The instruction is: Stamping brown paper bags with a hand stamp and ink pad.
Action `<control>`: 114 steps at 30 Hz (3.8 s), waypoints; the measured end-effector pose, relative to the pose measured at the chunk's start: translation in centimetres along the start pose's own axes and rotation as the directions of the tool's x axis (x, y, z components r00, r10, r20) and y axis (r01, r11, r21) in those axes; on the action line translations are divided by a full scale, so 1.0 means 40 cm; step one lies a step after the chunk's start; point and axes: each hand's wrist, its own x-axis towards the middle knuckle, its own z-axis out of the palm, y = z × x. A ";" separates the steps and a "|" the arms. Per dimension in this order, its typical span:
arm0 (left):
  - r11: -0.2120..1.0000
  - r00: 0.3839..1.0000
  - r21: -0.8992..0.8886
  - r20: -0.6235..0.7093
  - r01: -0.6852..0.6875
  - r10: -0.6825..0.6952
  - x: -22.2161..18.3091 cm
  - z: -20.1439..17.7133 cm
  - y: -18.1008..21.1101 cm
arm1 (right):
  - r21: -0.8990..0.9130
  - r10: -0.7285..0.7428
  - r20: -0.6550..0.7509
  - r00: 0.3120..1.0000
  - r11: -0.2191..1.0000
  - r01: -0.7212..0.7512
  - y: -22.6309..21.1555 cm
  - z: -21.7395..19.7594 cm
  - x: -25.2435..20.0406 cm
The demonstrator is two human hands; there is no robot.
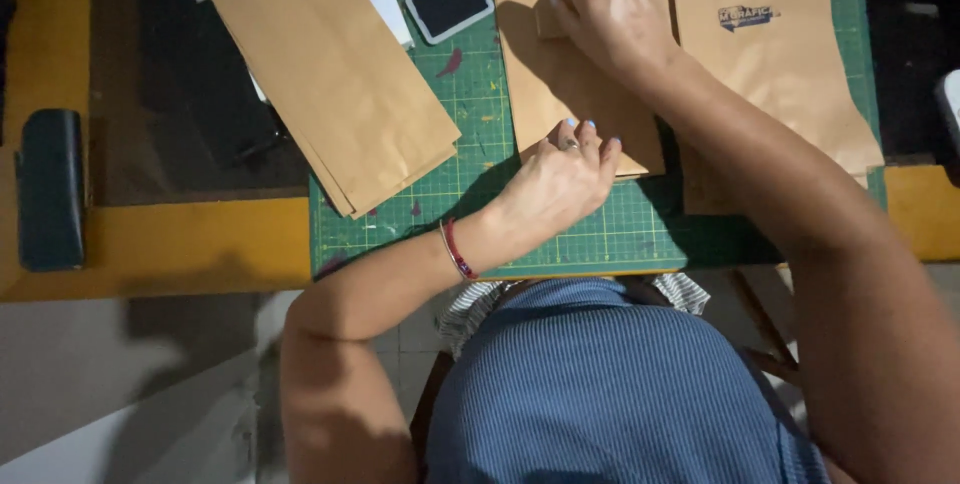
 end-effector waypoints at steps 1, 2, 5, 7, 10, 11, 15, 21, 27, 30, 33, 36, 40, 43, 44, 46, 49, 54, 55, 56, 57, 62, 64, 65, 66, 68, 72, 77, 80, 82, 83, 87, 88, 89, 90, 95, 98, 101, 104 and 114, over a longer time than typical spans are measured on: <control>1.000 1.000 -0.004 0.007 -0.004 0.004 0.001 0.004 0.001 | -0.011 -0.008 -0.006 1.000 1.000 0.008 0.003 -0.002 0.000; 1.000 1.000 -0.008 0.013 -0.007 0.008 0.002 0.008 0.002 | -0.023 -0.017 -0.012 1.000 1.000 0.017 0.005 -0.005 0.000; 0.999 0.999 -0.022 0.028 -0.034 0.035 0.001 0.024 0.008 | -0.056 -0.030 -0.003 1.000 0.998 0.030 0.013 -0.005 0.002; 0.999 0.999 -0.030 0.032 -0.027 0.028 -0.006 0.025 0.019 | -0.003 0.009 0.014 1.000 1.000 -0.008 0.002 -0.009 0.002; 1.000 1.000 0.002 0.021 -0.017 0.017 0.006 0.000 -0.011 | 0.030 0.041 0.032 0.999 0.999 -0.042 0.002 -0.010 0.020; 1.000 1.000 0.014 0.015 -0.018 0.018 0.006 -0.016 -0.013 | 0.013 0.050 0.057 0.997 0.999 -0.051 -0.001 -0.009 0.004; 1.000 1.000 0.016 -0.030 0.008 -0.008 0.000 -0.001 0.005 | 0.006 0.040 0.036 0.999 0.999 -0.041 0.007 0.004 0.006; 1.000 0.998 0.008 -0.057 0.018 -0.017 0.000 0.000 0.008 | 0.036 0.070 0.063 0.996 0.997 -0.072 0.004 0.003 0.001; 0.999 0.999 0.025 -0.047 0.021 -0.020 0.010 -0.010 -0.002 | 0.095 0.082 0.114 0.990 0.991 -0.093 0.007 -0.013 0.013; 0.999 0.998 0.038 -0.056 0.011 -0.009 0.006 -0.016 -0.005 | 0.085 0.030 0.112 0.993 0.996 -0.040 0.036 0.016 0.019; 0.997 0.995 0.007 0.065 -0.081 0.080 -0.002 0.012 0.007 | 0.123 0.021 0.189 0.982 0.991 -0.045 0.091 0.004 0.043; 0.999 0.999 0.028 0.011 -0.045 0.045 0.010 -0.003 -0.010 | 0.391 0.035 0.234 0.972 0.912 -0.127 0.125 -0.126 0.060; 0.998 0.996 0.005 0.065 -0.065 0.064 -0.002 -0.008 0.003 | 0.766 0.246 0.272 0.931 0.531 -0.364 0.179 -0.248 -0.095; 0.997 0.996 0.049 0.070 -0.064 0.061 0.010 -0.009 -0.006 | 0.765 0.303 0.174 0.937 0.557 -0.323 0.178 -0.397 -0.199; 0.995 0.996 0.077 0.062 -0.064 0.060 0.013 -0.009 -0.007 | 0.730 0.339 0.106 0.935 0.612 -0.304 0.172 -0.445 -0.238; 0.995 0.994 0.073 0.095 -0.063 0.056 0.014 0.007 -0.007 | 0.746 0.491 0.087 0.867 0.545 -0.383 0.175 -0.459 -0.339; 0.994 0.997 0.104 0.075 -0.019 0.012 0.026 0.003 -0.005 | 0.762 0.727 0.030 0.686 0.428 -0.487 0.185 -0.462 -0.489; 0.980 0.996 0.180 -0.062 0.080 -0.070 0.089 -0.051 0.007 | 0.812 0.827 0.011 0.561 0.320 -0.488 0.188 -0.470 -0.645; 0.983 0.990 0.157 -0.117 0.094 -0.076 0.107 -0.062 0.017 | 0.794 0.869 -0.060 0.490 0.339 -0.504 0.199 -0.458 -0.677; 0.986 0.982 0.132 -0.172 0.106 -0.083 0.124 -0.074 0.027 | 0.776 0.900 -0.134 0.416 0.356 -0.521 0.208 -0.446 -0.708; 0.986 0.982 0.132 -0.173 0.104 -0.080 0.149 -0.073 0.050 | 0.776 0.901 -0.135 0.413 0.356 -0.521 0.215 -0.439 -0.732; 0.986 0.998 0.165 0.067 -0.028 0.017 0.248 0.043 0.252 | 0.837 0.931 -0.361 -0.048 0.301 -0.456 0.290 -0.357 -0.883; 0.990 0.999 0.136 -0.018 -0.034 0.037 0.281 0.083 0.315 | 0.783 0.917 -0.374 0.137 0.391 -0.483 0.181 -0.448 -0.768; 0.993 0.994 0.109 -0.097 -0.040 0.050 0.297 0.103 0.346 | 0.728 0.875 -0.364 0.320 0.481 -0.489 0.125 -0.492 -0.709; 0.993 0.994 0.107 -0.098 -0.039 0.050 0.306 0.100 0.354 | 0.726 0.874 -0.365 0.320 0.482 -0.490 0.118 -0.499 -0.693; 0.981 0.985 0.094 -0.008 -0.170 0.172 0.326 0.099 0.362 | 0.803 0.867 -0.373 0.331 0.480 -0.353 0.103 -0.506 -0.654; 0.985 0.987 0.066 -0.002 -0.162 0.163 0.338 0.102 0.372 | 0.795 0.831 -0.369 0.416 0.515 -0.322 0.095 -0.510 -0.631; 0.938 0.953 0.168 0.022 -0.302 0.302 0.338 0.071 0.334 | 0.723 0.701 -0.406 0.586 0.638 -0.263 0.084 -0.527 -0.580; 0.966 0.973 0.143 -0.062 -0.214 0.224 0.338 0.083 0.338 | 0.764 0.759 -0.374 0.534 0.578 -0.287 0.051 -0.545 -0.533; 0.983 0.979 0.094 -0.109 -0.161 0.171 0.336 0.058 0.316 | 0.774 0.753 -0.370 0.544 0.574 -0.268 0.045 -0.546 -0.527; 0.993 0.981 0.043 -0.155 -0.114 0.119 0.336 0.046 0.304 | 0.783 0.749 -0.370 0.550 0.570 -0.249 0.042 -0.545 -0.524; 0.995 0.971 -0.047 -0.225 -0.090 0.078 0.346 0.125 0.356 | 0.783 0.721 -0.378 0.581 0.583 -0.216 0.052 -0.532 -0.532; 0.981 0.976 -0.176 -0.213 -0.081 0.042 0.351 0.138 0.364 | 0.782 0.722 -0.379 0.578 0.584 -0.217 0.051 -0.533 -0.529; 0.951 0.980 -0.302 -0.197 -0.070 0.009 0.356 0.152 0.372 | 0.781 0.723 -0.382 0.575 0.585 -0.217 0.049 -0.532 -0.526; 0.952 0.980 -0.298 -0.198 -0.068 0.008 0.353 0.146 0.366 | 0.783 0.722 -0.384 0.575 0.585 -0.213 0.049 -0.529 -0.529; 0.941 0.976 -0.330 -0.218 -0.079 0.005 0.342 0.145 0.350 | 0.786 0.738 -0.371 0.564 0.573 -0.233 0.043 -0.527 -0.521; 0.889 0.985 -0.443 -0.166 -0.118 0.048 0.354 0.273 0.420 | 0.823 0.769 -0.336 0.544 0.521 -0.227 0.021 -0.531 -0.497; 0.872 0.989 -0.486 -0.150 -0.063 -0.012 0.346 0.201 0.390 | 0.852 0.771 -0.330 0.544 0.492 -0.181 0.019 -0.523 -0.488; 0.935 0.986 -0.334 -0.149 -0.122 0.076 0.342 0.168 0.380 | 0.856 0.737 -0.324 0.593 0.496 -0.149 0.026 -0.514 -0.483; 0.960 0.861 -0.273 -0.501 -0.069 -0.081 0.322 0.074 0.282 | 0.702 0.156 -0.284 0.946 0.705 0.095 0.008 -0.583 -0.257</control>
